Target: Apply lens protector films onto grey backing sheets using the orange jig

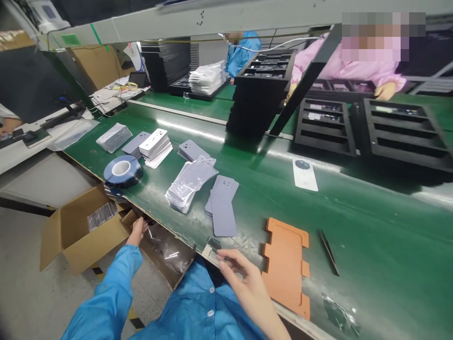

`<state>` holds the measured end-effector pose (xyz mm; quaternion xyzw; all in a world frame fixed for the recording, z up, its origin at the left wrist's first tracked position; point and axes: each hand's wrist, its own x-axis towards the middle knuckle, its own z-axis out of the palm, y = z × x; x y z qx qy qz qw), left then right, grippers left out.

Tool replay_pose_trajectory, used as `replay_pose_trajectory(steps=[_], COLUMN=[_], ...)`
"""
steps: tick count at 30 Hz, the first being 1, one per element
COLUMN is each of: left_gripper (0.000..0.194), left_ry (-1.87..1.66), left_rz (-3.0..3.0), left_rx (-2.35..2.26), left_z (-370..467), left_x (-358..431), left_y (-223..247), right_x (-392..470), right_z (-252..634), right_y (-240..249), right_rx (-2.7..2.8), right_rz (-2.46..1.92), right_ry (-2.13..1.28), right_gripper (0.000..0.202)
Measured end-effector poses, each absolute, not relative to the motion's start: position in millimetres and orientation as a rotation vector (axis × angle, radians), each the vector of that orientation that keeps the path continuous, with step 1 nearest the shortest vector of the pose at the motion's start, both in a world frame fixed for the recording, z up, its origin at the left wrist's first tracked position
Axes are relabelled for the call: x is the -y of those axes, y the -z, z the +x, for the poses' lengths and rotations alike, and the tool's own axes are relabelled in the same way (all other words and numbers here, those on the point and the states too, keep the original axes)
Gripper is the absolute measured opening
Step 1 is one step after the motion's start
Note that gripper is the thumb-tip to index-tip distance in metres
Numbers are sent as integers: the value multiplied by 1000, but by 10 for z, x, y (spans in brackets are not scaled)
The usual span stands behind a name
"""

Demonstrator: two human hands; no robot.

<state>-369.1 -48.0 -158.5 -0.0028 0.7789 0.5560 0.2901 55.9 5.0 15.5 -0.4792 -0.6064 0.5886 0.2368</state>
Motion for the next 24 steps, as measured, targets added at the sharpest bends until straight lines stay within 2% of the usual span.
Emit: replay_pose_trajectory(steps=[4, 8, 11, 14, 20, 24], left_gripper=[37, 27, 37, 42, 39, 42], left_ry=[-1454, -1520, -1617, -1675, -1712, -1674], left_rz=[-19, -26, -18, 16, 105, 190], left_rx=[-1863, -1728, -1658, -1603, -1613, -1652], left_z=[-3263, -2770, -2460, -2242, -2055, -2010], left_x=[642, 939, 1117, 1221, 1290, 1257], left_y=[1539, 1399, 1211, 997, 686, 623], right_x=[41, 71, 82, 108, 180, 197], right_z=[382, 130, -140, -421, -683, -643], right_y=[-75, 35, 154, 274, 340, 307], right_rx=[1689, 1800, 1950, 2140, 2429, 2400], right_rz=[-1225, -1136, -976, -830, -683, -681], right_ry=[-1698, -1675, -1632, -1552, -1295, -1250], right_gripper=[34, 26, 22, 25, 44, 34])
